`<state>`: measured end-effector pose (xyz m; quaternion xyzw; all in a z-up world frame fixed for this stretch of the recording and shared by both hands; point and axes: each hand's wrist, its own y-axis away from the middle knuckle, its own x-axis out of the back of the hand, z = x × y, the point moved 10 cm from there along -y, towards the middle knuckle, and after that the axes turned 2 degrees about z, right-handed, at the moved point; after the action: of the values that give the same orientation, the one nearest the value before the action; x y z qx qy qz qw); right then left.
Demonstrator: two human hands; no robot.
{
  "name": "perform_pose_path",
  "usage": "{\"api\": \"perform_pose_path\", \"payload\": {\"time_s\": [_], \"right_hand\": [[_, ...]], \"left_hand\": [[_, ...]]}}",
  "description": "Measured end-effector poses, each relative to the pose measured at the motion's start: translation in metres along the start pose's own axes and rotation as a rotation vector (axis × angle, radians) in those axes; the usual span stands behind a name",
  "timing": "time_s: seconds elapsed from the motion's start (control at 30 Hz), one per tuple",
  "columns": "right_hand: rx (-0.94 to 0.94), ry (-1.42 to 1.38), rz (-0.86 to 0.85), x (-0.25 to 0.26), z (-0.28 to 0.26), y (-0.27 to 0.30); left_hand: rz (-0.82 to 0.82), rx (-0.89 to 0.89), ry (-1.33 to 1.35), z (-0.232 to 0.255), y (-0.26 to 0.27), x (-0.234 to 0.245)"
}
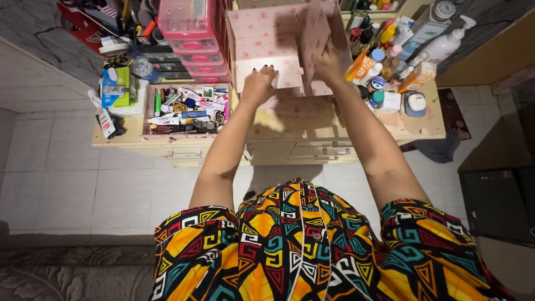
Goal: The person assembles a small pink paper furniture piece by hand. They fold and interlock pre-cut panels, align slots, and press edges to form a box-like structure with internal dividers. The person repeatedly adjusts and reorients the piece to fit parts together.
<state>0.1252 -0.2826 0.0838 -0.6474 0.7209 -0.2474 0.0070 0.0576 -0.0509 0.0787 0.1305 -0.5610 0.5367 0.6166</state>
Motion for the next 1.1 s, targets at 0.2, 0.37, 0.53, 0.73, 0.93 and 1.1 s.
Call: {"api": "perform_pose_path", "payload": {"time_s": [0.2, 0.37, 0.53, 0.73, 0.93, 1.1], "right_hand": [[0.155, 0.165, 0.039, 0.027, -0.061, -0.003], [0.046, 0.226, 0.010, 0.042, -0.077, -0.011], [0.096, 0.166, 0.059, 0.055, -0.104, -0.015], [0.010, -0.126, 0.107, 0.085, -0.107, -0.005], [-0.064, 0.063, 0.168, 0.116, -0.091, 0.009], [0.051, 0.076, 0.332, 0.162, -0.091, 0.015]], "left_hand": [[0.002, 0.003, -0.053, 0.020, 0.013, 0.005], [0.059, 0.034, 0.035, 0.026, -0.002, 0.022], [0.139, 0.387, 0.268, -0.004, -0.016, 0.060], [0.517, 0.610, -0.180, -0.065, 0.016, 0.137], [0.061, 0.563, 0.166, -0.150, 0.009, 0.034], [0.110, 0.483, 0.078, -0.156, 0.007, 0.016]]}}
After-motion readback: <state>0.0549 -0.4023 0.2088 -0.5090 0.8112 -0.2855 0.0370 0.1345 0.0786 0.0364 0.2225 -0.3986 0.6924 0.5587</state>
